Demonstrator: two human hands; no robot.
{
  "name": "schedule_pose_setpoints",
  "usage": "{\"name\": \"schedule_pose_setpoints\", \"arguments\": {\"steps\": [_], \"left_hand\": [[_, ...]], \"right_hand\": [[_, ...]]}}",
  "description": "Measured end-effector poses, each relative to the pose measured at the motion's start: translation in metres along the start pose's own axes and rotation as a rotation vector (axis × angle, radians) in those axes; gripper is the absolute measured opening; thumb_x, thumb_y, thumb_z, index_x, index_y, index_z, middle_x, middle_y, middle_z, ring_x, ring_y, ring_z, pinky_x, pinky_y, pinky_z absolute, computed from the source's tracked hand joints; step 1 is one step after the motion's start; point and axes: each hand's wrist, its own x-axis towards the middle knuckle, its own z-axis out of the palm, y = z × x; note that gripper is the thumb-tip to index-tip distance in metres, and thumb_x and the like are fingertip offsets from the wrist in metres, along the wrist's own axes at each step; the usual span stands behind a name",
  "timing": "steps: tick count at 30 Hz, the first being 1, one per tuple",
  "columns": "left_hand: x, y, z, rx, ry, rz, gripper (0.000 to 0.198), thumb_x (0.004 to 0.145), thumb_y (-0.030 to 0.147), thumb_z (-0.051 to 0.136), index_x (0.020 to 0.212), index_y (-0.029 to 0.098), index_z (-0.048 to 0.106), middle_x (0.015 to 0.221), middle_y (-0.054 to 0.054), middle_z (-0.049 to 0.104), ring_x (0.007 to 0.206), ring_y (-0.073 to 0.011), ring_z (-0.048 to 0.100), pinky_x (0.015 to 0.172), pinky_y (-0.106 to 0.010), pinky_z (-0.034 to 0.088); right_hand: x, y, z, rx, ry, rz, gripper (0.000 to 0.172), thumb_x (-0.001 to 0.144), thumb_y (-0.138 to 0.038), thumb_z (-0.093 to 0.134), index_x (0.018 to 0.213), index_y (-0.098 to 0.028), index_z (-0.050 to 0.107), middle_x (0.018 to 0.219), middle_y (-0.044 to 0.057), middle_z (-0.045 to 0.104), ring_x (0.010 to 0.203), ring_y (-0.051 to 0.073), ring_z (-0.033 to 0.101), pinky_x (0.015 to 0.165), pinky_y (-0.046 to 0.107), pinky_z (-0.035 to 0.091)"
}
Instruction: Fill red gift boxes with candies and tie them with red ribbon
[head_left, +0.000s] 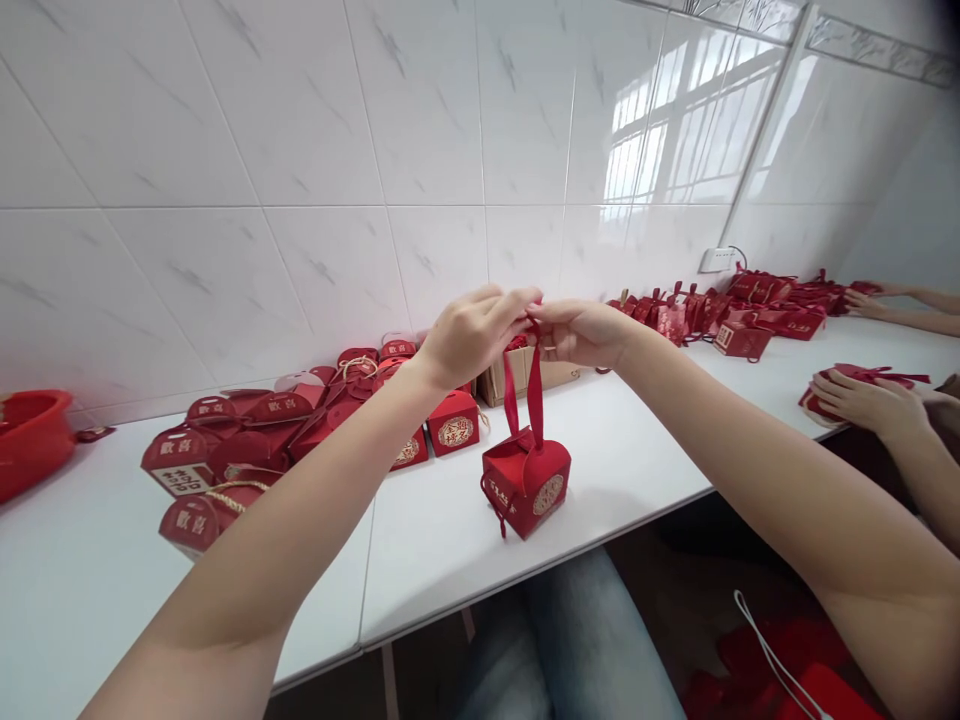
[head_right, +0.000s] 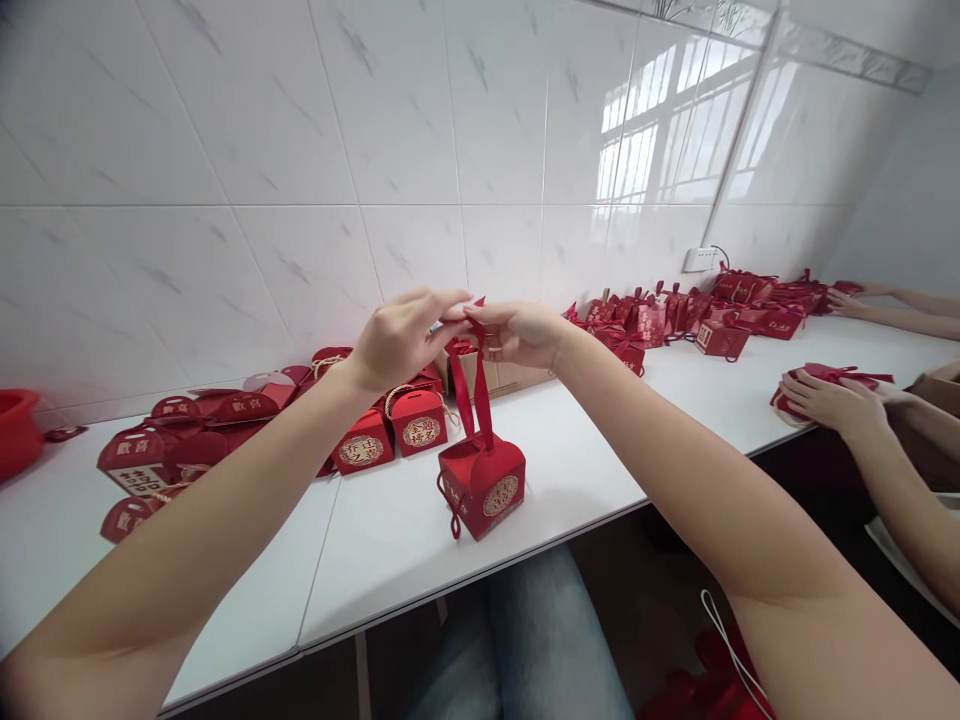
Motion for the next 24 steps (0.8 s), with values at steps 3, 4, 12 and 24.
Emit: {"name": "schedule_pose_setpoints", "arguments": {"steps": [3, 4, 12, 24], "left_hand": [[-0.013, 0.003, 0.004, -0.178, 0.043, -0.047, 0.019, 0.086, 0.027, 0.059, 0.104, 0.019, 0.058, 0.083, -0.003, 0.070, 0.071, -0.0128, 0.065, 0.065, -0.025, 0.052], [-0.015, 0.005, 0.007, -0.280, 0.094, -0.124, 0.019, 0.087, 0.030, 0.058, 0.103, 0.019, 0.056, 0.083, -0.004, 0.071, 0.068, -0.0120, 0.065, 0.063, -0.024, 0.052], [0.004, 0.006, 0.023, -0.862, 0.065, -1.000, 0.020, 0.089, 0.012, 0.043, 0.079, 0.016, 0.060, 0.075, -0.002, 0.067, 0.067, -0.0084, 0.063, 0.067, -0.023, 0.050], [0.005, 0.011, 0.016, -0.972, -0.225, -0.953, 0.026, 0.073, 0.016, 0.069, 0.098, 0.017, 0.071, 0.094, -0.007, 0.074, 0.083, -0.0149, 0.067, 0.081, -0.031, 0.052]], "right_hand": [[-0.006, -0.009, -0.008, -0.205, -0.069, -0.005, 0.009, 0.077, -0.024, 0.069, 0.076, -0.015, 0.069, 0.079, 0.002, 0.064, 0.076, 0.011, 0.059, 0.073, 0.026, 0.047], [-0.009, -0.013, -0.009, -0.312, -0.088, -0.026, 0.013, 0.077, -0.027, 0.070, 0.075, -0.015, 0.069, 0.077, 0.003, 0.064, 0.075, 0.011, 0.058, 0.073, 0.027, 0.047], [-0.020, -0.037, -0.005, -1.206, -0.092, -0.379, 0.013, 0.076, -0.026, 0.065, 0.078, -0.021, 0.076, 0.082, 0.002, 0.070, 0.065, 0.011, 0.058, 0.061, 0.029, 0.046], [-0.023, -0.009, -0.010, -1.352, 0.226, -0.877, 0.013, 0.078, -0.015, 0.060, 0.084, -0.019, 0.071, 0.074, 0.002, 0.071, 0.066, 0.013, 0.064, 0.061, 0.026, 0.051]]}}
